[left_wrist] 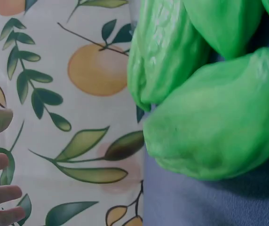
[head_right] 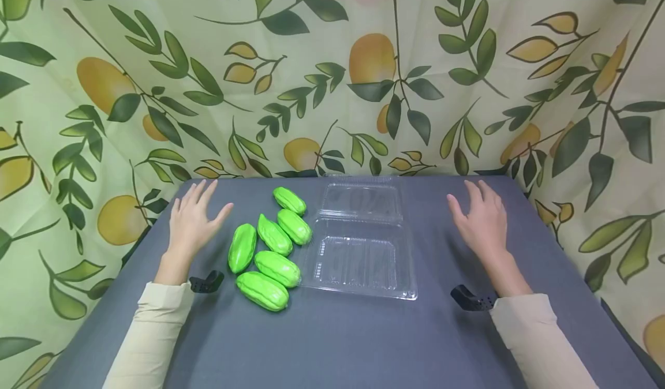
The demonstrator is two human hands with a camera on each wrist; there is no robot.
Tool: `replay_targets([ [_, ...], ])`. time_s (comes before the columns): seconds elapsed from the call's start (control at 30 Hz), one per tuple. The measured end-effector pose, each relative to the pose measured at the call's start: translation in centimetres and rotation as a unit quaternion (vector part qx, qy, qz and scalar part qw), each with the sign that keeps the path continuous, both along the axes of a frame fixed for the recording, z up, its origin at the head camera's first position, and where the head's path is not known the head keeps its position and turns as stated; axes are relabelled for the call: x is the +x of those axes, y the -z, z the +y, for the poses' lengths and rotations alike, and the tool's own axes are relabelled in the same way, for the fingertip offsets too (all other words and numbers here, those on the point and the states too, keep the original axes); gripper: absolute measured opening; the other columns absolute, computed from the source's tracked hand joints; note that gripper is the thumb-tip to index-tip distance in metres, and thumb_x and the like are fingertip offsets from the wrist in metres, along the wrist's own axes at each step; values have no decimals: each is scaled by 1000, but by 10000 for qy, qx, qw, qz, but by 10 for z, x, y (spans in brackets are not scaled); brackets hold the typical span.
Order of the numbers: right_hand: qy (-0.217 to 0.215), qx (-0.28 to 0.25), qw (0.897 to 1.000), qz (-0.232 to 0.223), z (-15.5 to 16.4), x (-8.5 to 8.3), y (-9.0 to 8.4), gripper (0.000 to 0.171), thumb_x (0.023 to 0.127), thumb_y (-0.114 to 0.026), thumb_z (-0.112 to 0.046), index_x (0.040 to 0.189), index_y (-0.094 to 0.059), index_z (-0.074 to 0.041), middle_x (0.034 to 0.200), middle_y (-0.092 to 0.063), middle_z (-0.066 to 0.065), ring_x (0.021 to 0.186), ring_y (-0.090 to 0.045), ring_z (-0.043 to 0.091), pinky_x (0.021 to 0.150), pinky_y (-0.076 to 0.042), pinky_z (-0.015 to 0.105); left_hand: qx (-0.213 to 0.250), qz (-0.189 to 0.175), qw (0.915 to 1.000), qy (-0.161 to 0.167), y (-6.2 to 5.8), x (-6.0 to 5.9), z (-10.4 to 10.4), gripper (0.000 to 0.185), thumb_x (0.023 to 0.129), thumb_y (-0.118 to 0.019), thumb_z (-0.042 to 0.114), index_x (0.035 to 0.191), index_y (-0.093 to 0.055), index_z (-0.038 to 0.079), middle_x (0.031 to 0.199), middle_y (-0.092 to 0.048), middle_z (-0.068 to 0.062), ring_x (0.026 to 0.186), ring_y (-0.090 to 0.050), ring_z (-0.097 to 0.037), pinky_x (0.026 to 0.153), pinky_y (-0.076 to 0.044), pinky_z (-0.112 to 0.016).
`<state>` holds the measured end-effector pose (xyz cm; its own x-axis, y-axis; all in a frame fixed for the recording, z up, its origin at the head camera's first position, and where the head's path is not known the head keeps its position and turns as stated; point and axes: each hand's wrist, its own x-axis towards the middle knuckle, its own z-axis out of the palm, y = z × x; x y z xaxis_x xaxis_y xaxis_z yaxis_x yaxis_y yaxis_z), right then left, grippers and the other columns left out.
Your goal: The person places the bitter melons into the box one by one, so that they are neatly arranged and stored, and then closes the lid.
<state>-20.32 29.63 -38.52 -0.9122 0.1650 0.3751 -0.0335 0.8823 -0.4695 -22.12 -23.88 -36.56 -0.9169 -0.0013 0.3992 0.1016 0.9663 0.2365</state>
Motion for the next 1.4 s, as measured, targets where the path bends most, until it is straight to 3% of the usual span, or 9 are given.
replay_targets([
  [0.23, -675, -830, 9932, 457, -13, 13, 1, 43, 100, -48, -21, 137, -48, 0, 140, -42, 34, 127, -39, 53, 94, -39, 67, 966, 188, 9948, 248, 2, 12, 4, 49, 96, -55, 35, 137, -52, 9, 143, -51, -19, 130, -48, -42, 109, -37, -61],
  [0.33, -750, -1007, 9901, 625, -18, 20, 2, 38, 99, -51, -18, 134, -53, -1, 135, -48, 31, 120, -48, 46, 91, -54, 33, 1449, -35, 9889, 313, 3, 16, 5, 47, 98, -52, 36, 138, -52, 11, 143, -52, -18, 132, -48, -40, 106, -40, -60],
  [0.43, -782, -1191, 9871, 729, -21, 26, 5, 37, 98, -53, -18, 132, -56, -3, 130, -53, 27, 113, -55, 7, 81, -43, -2, 1890, -240, 9808, 425, 6, 20, 4, 46, 100, -50, 35, 138, -52, 11, 142, -52, -19, 133, -47, -38, 108, -40, -58],
  [0.5, -833, -1307, 9849, 769, -24, 28, 7, 36, 98, -54, -18, 131, -57, -4, 126, -56, 26, 104, -47, -16, 77, -30, -12, 2207, -372, 9732, 525, 8, 23, 3, 45, 100, -49, 34, 138, -52, 9, 139, -54, -20, 131, -49, -38, 108, -41, -56],
  [0.63, -877, -1372, 9833, 817, -30, 34, 12, 36, 98, -54, -18, 130, -58, -4, 120, -59, 22, 99, -33, -31, 82, -39, -7, 2735, -619, 9575, 678, 11, 27, 1, 44, 101, -48, 31, 137, -52, 6, 134, -57, -22, 126, -52, -36, 106, -44, -53],
  [0.8, -996, -1609, 9793, 719, -35, 39, 18, 35, 98, -55, -20, 129, -59, -3, 113, -56, -20, 99, -39, -30, 80, -41, -4, 3015, -749, 9480, 685, 17, 29, -2, 43, 101, -49, 30, 135, -53, 4, 134, -58, -21, 124, -54, -33, 105, -46, -51],
  [0.93, -1277, -2076, 9691, 371, -40, 41, 26, 36, 98, -55, -20, 128, -58, -1, 108, -46, -42, 99, -45, -27, 79, -37, -6, 3222, -937, 9405, 539, 22, 29, -4, 42, 100, -50, 31, 134, -55, 6, 134, -61, -16, 112, -59, -5, 101, -50, -31],
  [1.1, -1742, -2615, 9493, 73, -45, 41, 39, 36, 98, -55, -14, 127, -55, 5, 109, -51, -40, 97, -54, -23, 78, -48, 1, 3624, -1187, 9234, 441, 27, 28, -6, 43, 100, -52, 31, 134, -55, 5, 136, -59, -16, 94, -47, 24, 85, -39, 0],
  [1.4, -2573, -3355, 9061, -155, -52, 43, 60, 39, 94, -56, -1, 128, -48, 15, 114, -61, -30, 102, -59, -15, 79, -52, 6, 3890, -1431, 9098, 202, 37, 25, -5, 42, 99, -53, 27, 134, -54, 3, 138, -57, -17, 97, -48, 19, 84, -37, 3],
])
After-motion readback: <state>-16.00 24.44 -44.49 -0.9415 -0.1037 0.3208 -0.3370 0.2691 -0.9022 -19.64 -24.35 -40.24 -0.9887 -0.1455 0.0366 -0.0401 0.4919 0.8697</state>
